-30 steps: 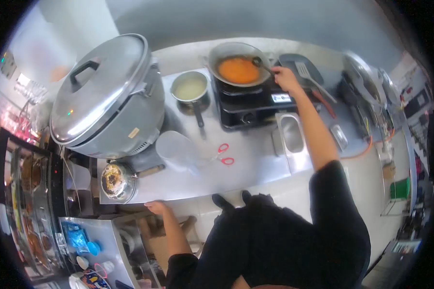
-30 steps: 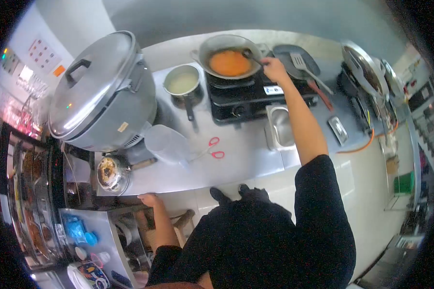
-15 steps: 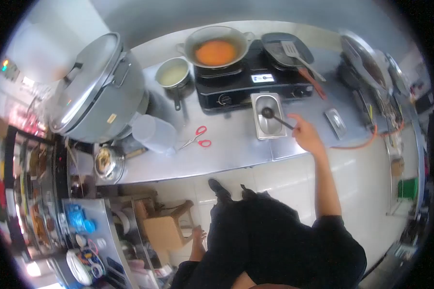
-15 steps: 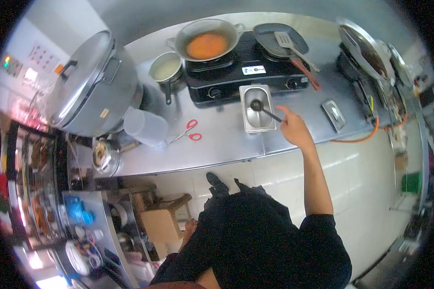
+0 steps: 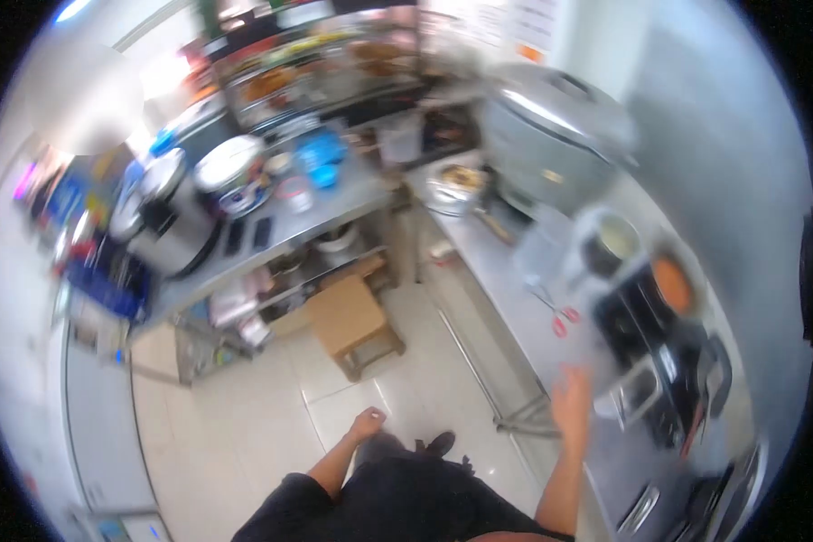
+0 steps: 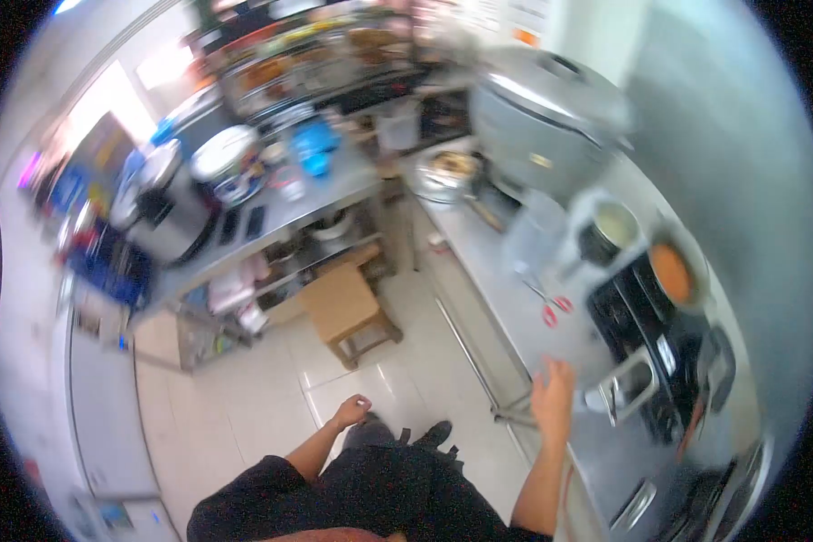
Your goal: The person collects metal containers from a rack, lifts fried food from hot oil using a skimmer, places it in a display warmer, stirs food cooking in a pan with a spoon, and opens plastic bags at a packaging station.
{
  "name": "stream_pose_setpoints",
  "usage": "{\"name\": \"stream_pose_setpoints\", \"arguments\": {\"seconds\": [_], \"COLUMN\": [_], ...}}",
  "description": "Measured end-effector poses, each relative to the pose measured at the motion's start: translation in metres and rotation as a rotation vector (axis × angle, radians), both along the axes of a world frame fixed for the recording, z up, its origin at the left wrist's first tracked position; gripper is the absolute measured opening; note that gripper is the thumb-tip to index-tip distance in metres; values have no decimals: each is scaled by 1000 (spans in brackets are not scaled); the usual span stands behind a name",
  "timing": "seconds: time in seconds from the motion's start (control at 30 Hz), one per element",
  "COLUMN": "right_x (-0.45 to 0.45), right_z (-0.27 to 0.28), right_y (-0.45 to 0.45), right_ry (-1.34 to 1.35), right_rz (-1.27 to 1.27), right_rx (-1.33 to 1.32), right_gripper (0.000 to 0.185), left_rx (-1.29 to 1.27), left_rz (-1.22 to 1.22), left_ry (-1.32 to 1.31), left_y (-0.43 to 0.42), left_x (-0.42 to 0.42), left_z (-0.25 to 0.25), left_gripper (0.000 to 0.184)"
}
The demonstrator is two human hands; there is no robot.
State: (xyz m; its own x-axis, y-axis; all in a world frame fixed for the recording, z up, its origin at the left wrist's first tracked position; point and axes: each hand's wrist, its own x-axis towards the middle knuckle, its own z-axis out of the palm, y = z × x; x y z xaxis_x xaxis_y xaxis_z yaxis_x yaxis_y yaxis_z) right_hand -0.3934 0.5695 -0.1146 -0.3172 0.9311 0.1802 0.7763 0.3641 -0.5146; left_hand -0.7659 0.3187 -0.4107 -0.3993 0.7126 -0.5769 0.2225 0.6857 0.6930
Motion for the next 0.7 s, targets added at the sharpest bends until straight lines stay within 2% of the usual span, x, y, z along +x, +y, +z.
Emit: {"name": "stream_pose_setpoints", "arguments": {"seconds": [0.03,0.07,0.1,0.13,0.17,0.2,0.3,0.4,0.5,0.53,0.57,0.6,0.67,0.7], "right_x": [-28,-58,-91,-123,-154,-187,-289,-382,-467,-485,-495,-502,-501,-499], "right_z": [-15,-27,-32,-37,-45,-55,-82,-113,-143,-158,-180,-204,-268,-303], "right_y": [-8,-21,-36,-54,-72,-91,-161,-237,-314,-335,-351,-365,-376,-372], "right_ry": [-10,-25,-70,-125,-152,-175,-343,-474,-467,-408,-348,-283,-372,-438], "right_rz": [98,187,320,445,637,828,1220,1363,1340,1346,1346,1342,1463,1606], "right_rx": [-42,-83,-161,-238,-229,-222,-416,-403,-523,-549,-579,-608,-453,-379], "right_gripper": [36,35,35,36,37,38,37,36,33,32,32,31,26,26], "left_rx": [14,-117,-158,-183,-89,-88,-115,-239,-330,-338,-323,-338,-339,-302], "left_rz": [17,169,299,536,559,838,1115,1237,1247,1334,1335,1434,1387,1403], "left_ry": [97,2,26,-138,86,-121,-122,-127,-220,-248,-268,-342,-445,-512], "left_y": [-38,-72,-111,-142,-199,-233,-356,-465,-571,-595,-617,-636,-669,-682], "left_x": [-14,-23,-31,-34,-49,-48,-54,-44,-36,-33,-32,-34,-49,-60], "left_z": [-31,-30,-27,4,-66,-34,-36,-31,-49,-42,-37,-38,-38,-41], "left_gripper": [33,39,38,35,31,28,29,30,31,32,32,32,29,36]}}
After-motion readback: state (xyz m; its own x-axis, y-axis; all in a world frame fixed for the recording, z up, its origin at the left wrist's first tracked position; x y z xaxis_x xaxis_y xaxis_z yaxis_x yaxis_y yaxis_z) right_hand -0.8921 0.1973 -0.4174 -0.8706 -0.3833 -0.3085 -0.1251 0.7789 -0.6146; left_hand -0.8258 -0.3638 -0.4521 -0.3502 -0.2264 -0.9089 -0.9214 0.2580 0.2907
